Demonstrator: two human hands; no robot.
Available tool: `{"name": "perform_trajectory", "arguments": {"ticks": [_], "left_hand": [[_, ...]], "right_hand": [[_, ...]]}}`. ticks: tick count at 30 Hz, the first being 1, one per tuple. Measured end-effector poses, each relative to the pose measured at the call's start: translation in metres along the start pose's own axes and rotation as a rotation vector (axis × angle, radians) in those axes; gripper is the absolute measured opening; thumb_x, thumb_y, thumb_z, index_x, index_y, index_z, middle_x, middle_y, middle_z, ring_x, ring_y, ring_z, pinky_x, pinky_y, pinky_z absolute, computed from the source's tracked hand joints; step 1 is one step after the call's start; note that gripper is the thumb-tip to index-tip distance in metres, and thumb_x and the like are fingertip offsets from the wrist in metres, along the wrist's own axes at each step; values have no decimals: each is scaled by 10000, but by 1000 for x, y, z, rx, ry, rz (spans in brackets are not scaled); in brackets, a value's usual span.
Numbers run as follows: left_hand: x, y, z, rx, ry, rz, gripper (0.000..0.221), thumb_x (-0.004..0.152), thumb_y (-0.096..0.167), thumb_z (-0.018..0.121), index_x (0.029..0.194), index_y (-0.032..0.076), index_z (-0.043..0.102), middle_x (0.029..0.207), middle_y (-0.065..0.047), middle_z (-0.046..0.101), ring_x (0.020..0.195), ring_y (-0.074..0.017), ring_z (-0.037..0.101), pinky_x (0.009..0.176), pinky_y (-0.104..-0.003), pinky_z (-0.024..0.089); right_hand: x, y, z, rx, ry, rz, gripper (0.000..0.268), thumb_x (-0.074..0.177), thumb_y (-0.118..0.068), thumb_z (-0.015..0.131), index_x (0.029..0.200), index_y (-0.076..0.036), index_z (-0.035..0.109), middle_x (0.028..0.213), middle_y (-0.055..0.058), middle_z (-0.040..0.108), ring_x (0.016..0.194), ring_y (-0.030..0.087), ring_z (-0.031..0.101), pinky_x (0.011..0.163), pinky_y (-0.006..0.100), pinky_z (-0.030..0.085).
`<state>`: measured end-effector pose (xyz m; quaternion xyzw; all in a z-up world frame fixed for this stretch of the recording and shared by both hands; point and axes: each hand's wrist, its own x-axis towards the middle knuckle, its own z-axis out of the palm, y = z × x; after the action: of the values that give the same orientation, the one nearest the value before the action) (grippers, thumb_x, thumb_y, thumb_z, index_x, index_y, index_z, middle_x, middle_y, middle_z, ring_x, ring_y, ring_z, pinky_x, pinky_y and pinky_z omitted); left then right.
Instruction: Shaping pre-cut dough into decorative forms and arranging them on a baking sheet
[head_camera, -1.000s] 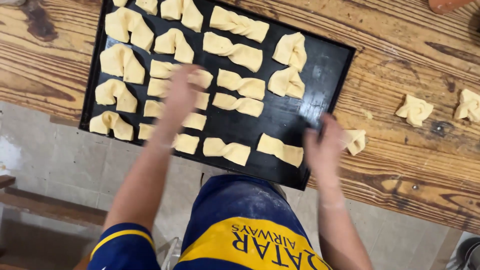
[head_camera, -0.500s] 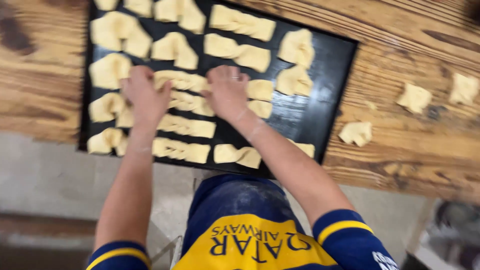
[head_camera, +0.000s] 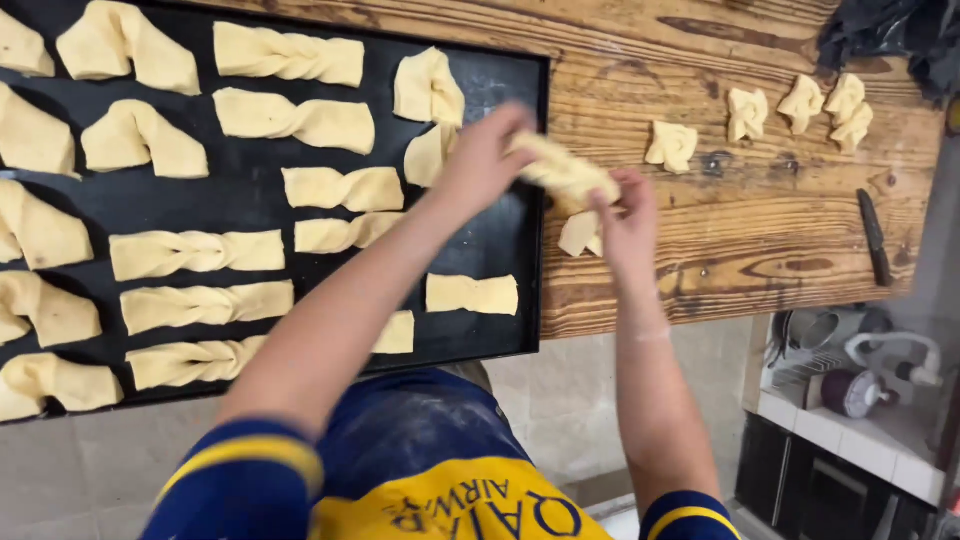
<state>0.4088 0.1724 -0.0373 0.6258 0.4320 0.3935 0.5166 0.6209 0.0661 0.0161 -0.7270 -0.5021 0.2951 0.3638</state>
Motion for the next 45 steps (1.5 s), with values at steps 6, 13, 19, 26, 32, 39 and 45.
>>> {"name": "perform_trajectory", "arguments": {"ticks": [6, 13, 19, 26, 32, 39, 45], "left_hand": [[42, -47, 98, 445, 112, 45, 515, 771, 200, 840, 1239, 113, 645, 1094, -134, 670, 1027, -390, 730, 793, -474, 660], [-165, -46, -153, 624, 171, 185, 290, 957, 183, 706, 1221, 71, 664, 1086, -150, 666, 1102, -373, 651, 958, -446, 526], [-260, -28, -298, 1221, -64, -474, 593, 1048, 388, 547, 1566, 114, 457, 1559, -109, 468, 1509, -317, 341, 1189, -499, 329], [-242, -43, -331, 1054, -343, -676, 566, 889, 491, 746, 1313, 165, 559, 1276, -83, 665, 1282, -277, 593, 1177, -495, 236], [-244, -43, -346, 1005, -598, -524, 630, 728, 447, 858, 1263, 182, 657, 1248, -59, 656, 1288, -303, 579, 1151, -500, 382], [-251, -32, -336, 827, -750, -723, 441, 708, 274, 872, 1090, 169, 678, 1040, -119, 763, 1057, -371, 724, 914, -459, 578], [-240, 50, -341, 602, -741, -866, 494, 636, 118, 790, 1117, 35, 716, 1211, -133, 729, 1098, -388, 728, 954, -448, 567]], "right_hand": [[46, 103, -20, -815, 96, -12, 523, 944, -359, 817, 1371, -179, 573, 1345, 142, 526, 1274, 414, 482, 920, 653, 412], [-44, -31, 119, -369, 23, -585, 423, 911, -133, 793, 1292, -34, 638, 1190, 222, 627, 1134, 430, 593, 1010, 490, 407], [-99, -114, 271, -513, -675, -678, 604, 1030, -358, 598, 1573, -212, 380, 1533, 18, 462, 1359, 247, 428, 1067, 591, 294], [-105, -119, 327, -488, -797, -608, 388, 887, -363, 739, 1141, -193, 500, 1020, -13, 594, 1026, 243, 615, 961, 461, 355], [-115, -128, 320, -494, -1097, -481, 683, 842, -514, 729, 1370, -161, 477, 1129, 72, 684, 1097, 337, 695, 1005, 500, 399], [-134, -140, 318, -514, -1238, -514, 598, 888, -357, 751, 1372, -91, 523, 1076, 148, 693, 1049, 395, 709, 937, 486, 502], [-137, -190, 275, -193, -1471, -83, 838, 787, -532, 742, 1436, -112, 417, 1183, 282, 701, 1123, 508, 679, 963, 559, 527]]}}
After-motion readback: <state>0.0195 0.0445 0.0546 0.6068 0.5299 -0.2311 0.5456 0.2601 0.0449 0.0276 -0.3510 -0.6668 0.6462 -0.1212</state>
